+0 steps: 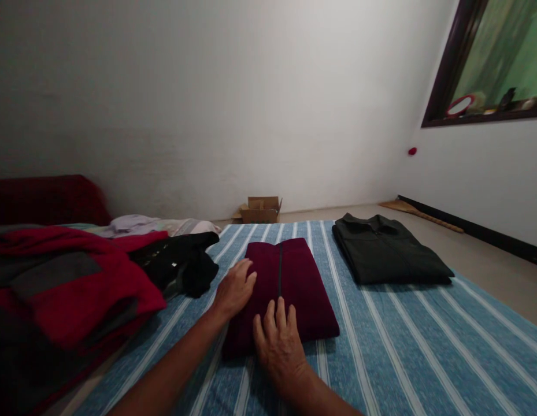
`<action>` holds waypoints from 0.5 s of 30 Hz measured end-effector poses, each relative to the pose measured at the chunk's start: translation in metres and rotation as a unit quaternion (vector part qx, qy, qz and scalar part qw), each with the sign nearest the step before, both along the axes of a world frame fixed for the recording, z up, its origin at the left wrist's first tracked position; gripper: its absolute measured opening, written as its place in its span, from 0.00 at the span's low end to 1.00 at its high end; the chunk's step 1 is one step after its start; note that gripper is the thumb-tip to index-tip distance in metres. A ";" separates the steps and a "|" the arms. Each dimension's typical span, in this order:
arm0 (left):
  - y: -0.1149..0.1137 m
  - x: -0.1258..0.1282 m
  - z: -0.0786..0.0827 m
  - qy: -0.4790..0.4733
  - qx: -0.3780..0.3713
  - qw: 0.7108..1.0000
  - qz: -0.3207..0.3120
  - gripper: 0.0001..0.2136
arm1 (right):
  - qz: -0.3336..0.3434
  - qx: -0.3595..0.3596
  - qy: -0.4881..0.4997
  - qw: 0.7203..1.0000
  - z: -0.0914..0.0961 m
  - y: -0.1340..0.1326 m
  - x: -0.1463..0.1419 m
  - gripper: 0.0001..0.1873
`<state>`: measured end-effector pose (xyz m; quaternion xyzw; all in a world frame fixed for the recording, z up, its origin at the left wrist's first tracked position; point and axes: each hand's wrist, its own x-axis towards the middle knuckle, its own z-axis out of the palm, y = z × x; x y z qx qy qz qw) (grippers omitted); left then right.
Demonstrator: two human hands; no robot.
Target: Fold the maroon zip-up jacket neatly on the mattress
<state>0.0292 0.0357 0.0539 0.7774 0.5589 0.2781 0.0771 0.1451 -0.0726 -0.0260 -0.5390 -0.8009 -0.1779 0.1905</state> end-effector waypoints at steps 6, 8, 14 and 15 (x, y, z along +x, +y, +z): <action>0.044 0.054 -0.031 0.167 -0.026 0.981 -0.096 0.26 | -0.008 0.034 0.013 0.999 -0.013 0.005 -0.001 0.20; 0.051 0.056 -0.046 0.179 -0.076 0.978 -0.070 0.30 | -0.008 0.044 0.018 0.999 -0.018 0.008 -0.002 0.20; 0.050 0.051 -0.056 0.186 -0.082 0.977 -0.062 0.32 | -0.015 -0.012 0.053 0.998 -0.022 0.006 -0.007 0.19; 0.049 0.051 -0.054 0.186 -0.075 0.978 -0.054 0.31 | -0.005 -0.035 0.065 0.997 -0.016 0.004 -0.005 0.19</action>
